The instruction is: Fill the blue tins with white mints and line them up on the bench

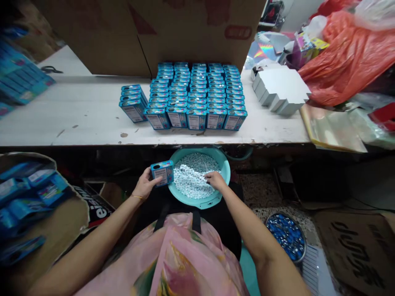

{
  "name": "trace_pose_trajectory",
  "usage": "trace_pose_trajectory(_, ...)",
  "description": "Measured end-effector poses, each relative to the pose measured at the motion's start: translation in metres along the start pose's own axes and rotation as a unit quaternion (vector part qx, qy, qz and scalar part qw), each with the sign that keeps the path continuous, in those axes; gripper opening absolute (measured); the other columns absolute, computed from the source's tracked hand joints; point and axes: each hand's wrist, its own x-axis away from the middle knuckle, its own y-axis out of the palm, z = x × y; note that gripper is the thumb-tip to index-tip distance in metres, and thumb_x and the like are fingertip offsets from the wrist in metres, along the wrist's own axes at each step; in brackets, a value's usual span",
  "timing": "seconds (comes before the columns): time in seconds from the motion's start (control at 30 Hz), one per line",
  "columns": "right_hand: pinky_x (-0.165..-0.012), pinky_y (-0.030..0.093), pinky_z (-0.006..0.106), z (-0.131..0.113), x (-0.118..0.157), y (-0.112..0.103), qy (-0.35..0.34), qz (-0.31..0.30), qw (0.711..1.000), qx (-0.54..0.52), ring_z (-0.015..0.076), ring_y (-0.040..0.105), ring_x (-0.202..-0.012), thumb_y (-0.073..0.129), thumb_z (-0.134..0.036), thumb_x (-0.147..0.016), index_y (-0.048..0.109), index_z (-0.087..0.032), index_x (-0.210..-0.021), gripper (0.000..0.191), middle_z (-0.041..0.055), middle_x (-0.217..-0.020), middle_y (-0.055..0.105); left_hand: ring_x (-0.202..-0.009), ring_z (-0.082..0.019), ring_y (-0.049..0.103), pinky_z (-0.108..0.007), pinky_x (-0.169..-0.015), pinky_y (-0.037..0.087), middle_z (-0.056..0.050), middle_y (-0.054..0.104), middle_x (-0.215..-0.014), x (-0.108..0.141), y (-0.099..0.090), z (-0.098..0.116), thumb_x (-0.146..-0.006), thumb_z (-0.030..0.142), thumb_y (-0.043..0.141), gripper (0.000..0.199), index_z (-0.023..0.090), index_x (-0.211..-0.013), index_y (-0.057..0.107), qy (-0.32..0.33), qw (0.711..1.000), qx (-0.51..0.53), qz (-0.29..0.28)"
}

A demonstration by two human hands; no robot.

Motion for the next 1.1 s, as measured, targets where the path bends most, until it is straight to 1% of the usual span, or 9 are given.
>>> trace_pose_trajectory(0.1, -0.058, 0.043, 0.022, -0.011, 0.018, -0.031, -0.019, 0.001, 0.999, -0.048, 0.0112, 0.054, -0.059, 0.052, -0.022, -0.067, 0.067, -0.011, -0.089, 0.029, 0.0035, -0.070, 0.066, -0.089, -0.021, 0.056, -0.040, -0.084, 0.043, -0.006, 0.058, -0.098, -0.005, 0.009, 0.004, -0.060, 0.029, 0.064, 0.050, 0.016, -0.105, 0.048, 0.037, 0.997, -0.065, -0.032)
trace_pose_trajectory(0.23, -0.055, 0.041, 0.023, -0.040, 0.043, -0.068, -0.057, -0.008, 0.991, -0.123, 0.0102, 0.050, -0.055, 0.055, -0.027, -0.064, 0.068, -0.012, -0.083, 0.028, 0.0016, -0.064, 0.063, -0.088, -0.020, 0.054, -0.036, -0.084, 0.041, -0.004, 0.057, -0.097, -0.010, 0.028, 0.009, -0.063, 0.027, 0.061, 0.046, 0.017, -0.105, 0.048, 0.076, 0.983, -0.152, -0.069)
trace_pose_trajectory(0.33, -0.055, 0.040, 0.023, -0.062, 0.050, -0.083, -0.068, -0.029, 0.993, -0.087, 0.0103, 0.050, -0.055, 0.054, -0.027, -0.065, 0.069, -0.013, -0.081, 0.026, 0.0013, -0.063, 0.063, -0.084, -0.018, 0.053, -0.033, -0.081, 0.042, -0.002, 0.056, -0.093, -0.013, 0.042, 0.010, -0.065, 0.027, 0.057, 0.044, 0.017, -0.106, 0.047, 0.095, 0.971, -0.200, -0.090)
trace_pose_trajectory(0.47, -0.058, 0.040, 0.021, -0.086, 0.047, -0.093, -0.082, -0.027, 0.993, 0.077, 0.0124, 0.055, -0.064, 0.054, -0.024, -0.067, 0.070, -0.017, -0.079, 0.021, 0.0014, -0.068, 0.066, -0.083, -0.017, 0.052, -0.030, -0.079, 0.042, -0.002, 0.055, -0.094, -0.014, 0.054, 0.007, -0.066, 0.028, 0.055, 0.043, 0.018, -0.107, 0.047, 0.116, 0.960, -0.225, -0.116)
trace_pose_trajectory(0.63, -0.064, 0.039, 0.021, -0.114, 0.048, -0.103, -0.122, -0.020, 0.957, 0.263, 0.0149, 0.058, -0.077, 0.050, -0.024, -0.069, 0.070, -0.025, -0.078, 0.022, 0.0005, -0.080, 0.068, -0.087, -0.018, 0.051, -0.031, -0.081, 0.041, -0.003, 0.053, -0.098, -0.016, 0.056, 0.000, -0.067, 0.026, 0.052, 0.043, 0.018, -0.109, 0.044, 0.128, 0.953, -0.247, -0.121)
trace_pose_trajectory(0.73, -0.065, 0.039, 0.023, -0.132, 0.052, -0.107, -0.115, -0.011, 0.932, 0.342, 0.0171, 0.058, -0.082, 0.048, -0.023, -0.070, 0.069, -0.028, -0.083, 0.025, 0.0005, -0.087, 0.067, -0.090, -0.018, 0.050, -0.032, -0.083, 0.040, -0.004, 0.052, -0.101, -0.016, 0.057, -0.002, -0.067, 0.024, 0.052, 0.043, 0.019, -0.109, 0.043, 0.138, 0.947, -0.258, -0.132)
trace_pose_trajectory(0.83, -0.065, 0.040, 0.026, -0.148, 0.055, -0.107, -0.100, -0.014, 0.914, 0.393, 0.0193, 0.058, -0.083, 0.046, -0.023, -0.070, 0.068, -0.029, -0.085, 0.028, 0.0021, -0.088, 0.067, -0.091, -0.018, 0.050, -0.033, -0.083, 0.040, -0.004, 0.052, -0.101, -0.016, 0.062, 0.000, -0.067, 0.023, 0.051, 0.041, 0.018, -0.108, 0.044, 0.149, 0.944, -0.257, -0.147)
trace_pose_trajectory(0.93, -0.065, 0.041, 0.029, -0.160, 0.059, -0.105, -0.097, -0.016, 0.898, 0.428, 0.0213, 0.058, -0.083, 0.042, -0.021, -0.071, 0.068, -0.026, -0.086, 0.030, 0.0060, -0.089, 0.066, -0.092, -0.019, 0.050, -0.034, -0.084, 0.040, -0.005, 0.051, -0.102, -0.016, 0.067, 0.001, -0.067, 0.021, 0.051, 0.040, 0.018, -0.106, 0.044, 0.153, 0.942, -0.254, -0.157)
trace_pose_trajectory(1.1, -0.065, 0.042, 0.031, -0.169, 0.068, -0.101, -0.089, -0.009, 0.883, 0.461, 0.0231, 0.059, -0.080, 0.039, -0.019, -0.072, 0.066, -0.021, -0.087, 0.031, 0.0100, -0.087, 0.064, -0.093, -0.019, 0.049, -0.034, -0.085, 0.039, -0.006, 0.051, -0.100, -0.019, 0.069, 0.000, -0.066, 0.018, 0.051, 0.039, 0.017, -0.104, 0.044, 0.152, 0.945, -0.241, -0.159)
